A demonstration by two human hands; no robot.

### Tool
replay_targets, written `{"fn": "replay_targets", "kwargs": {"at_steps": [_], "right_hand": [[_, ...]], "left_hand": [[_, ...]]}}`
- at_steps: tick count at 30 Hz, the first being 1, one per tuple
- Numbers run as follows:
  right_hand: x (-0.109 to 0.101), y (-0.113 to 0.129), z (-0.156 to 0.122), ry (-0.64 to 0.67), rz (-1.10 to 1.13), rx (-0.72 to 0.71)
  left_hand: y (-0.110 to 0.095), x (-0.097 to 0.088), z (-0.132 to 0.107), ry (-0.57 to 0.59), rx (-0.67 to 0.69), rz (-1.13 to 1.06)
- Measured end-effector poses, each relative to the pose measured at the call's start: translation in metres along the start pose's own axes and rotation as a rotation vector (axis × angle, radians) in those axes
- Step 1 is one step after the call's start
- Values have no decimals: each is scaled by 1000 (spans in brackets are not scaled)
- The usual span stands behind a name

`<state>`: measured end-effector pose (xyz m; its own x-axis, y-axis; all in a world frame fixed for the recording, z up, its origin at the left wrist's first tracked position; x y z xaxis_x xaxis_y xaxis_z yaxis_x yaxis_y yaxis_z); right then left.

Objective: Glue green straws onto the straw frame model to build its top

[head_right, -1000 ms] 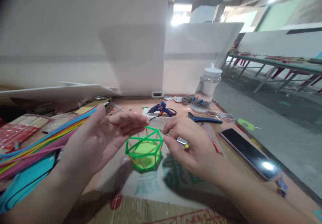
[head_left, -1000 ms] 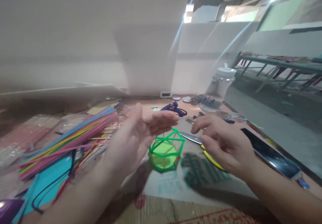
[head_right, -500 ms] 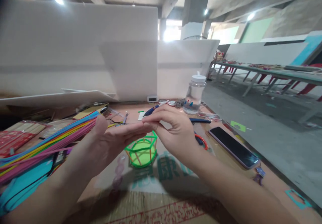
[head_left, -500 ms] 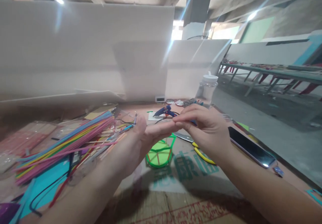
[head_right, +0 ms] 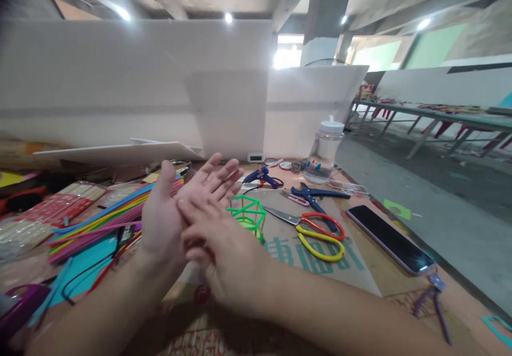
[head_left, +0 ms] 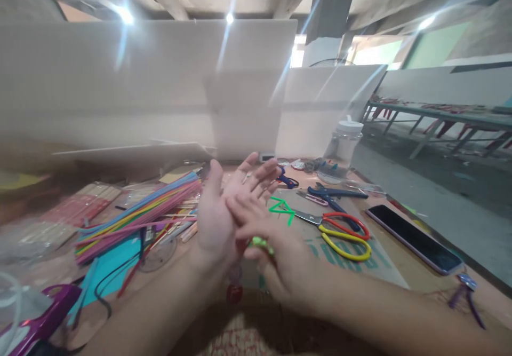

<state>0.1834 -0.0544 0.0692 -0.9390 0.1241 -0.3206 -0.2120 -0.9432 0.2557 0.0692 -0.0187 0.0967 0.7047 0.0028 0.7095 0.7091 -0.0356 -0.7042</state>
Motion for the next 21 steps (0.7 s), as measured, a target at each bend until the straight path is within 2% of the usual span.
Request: {"fn": "replay_targets", "kwargs": {"at_steps": [3,8,10,14,18,21], "right_hand": [[12,5,-18,71,1,-39],[7,4,-32,262,-85,-243],[5,0,-24,242,-103,-291],[9,-6,-7,145,-170,-197],[14,1,-23,196,-196,-255],[15,2,-33,224,-206,-329]], "left_hand": [[-4,-6,4,-34,40,-27],[-5,-8,8,13,15,54],[-1,-5,3,6,-7,46],[7,1,-10,-60,-69,8],[6,-1,-7,-50,-93,-11],[8,-4,3,16,-32,147]]}}
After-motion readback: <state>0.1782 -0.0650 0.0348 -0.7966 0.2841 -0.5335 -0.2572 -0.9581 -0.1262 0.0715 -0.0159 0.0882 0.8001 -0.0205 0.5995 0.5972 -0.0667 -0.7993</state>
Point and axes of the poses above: each hand's wrist, its own z-axis towards the middle knuckle, its own x-axis out of the palm, y = z × x, the point moved 2 cm from there along z, towards the middle knuckle, and after that the axes turned 15 degrees about -y, right-handed, at the moved point
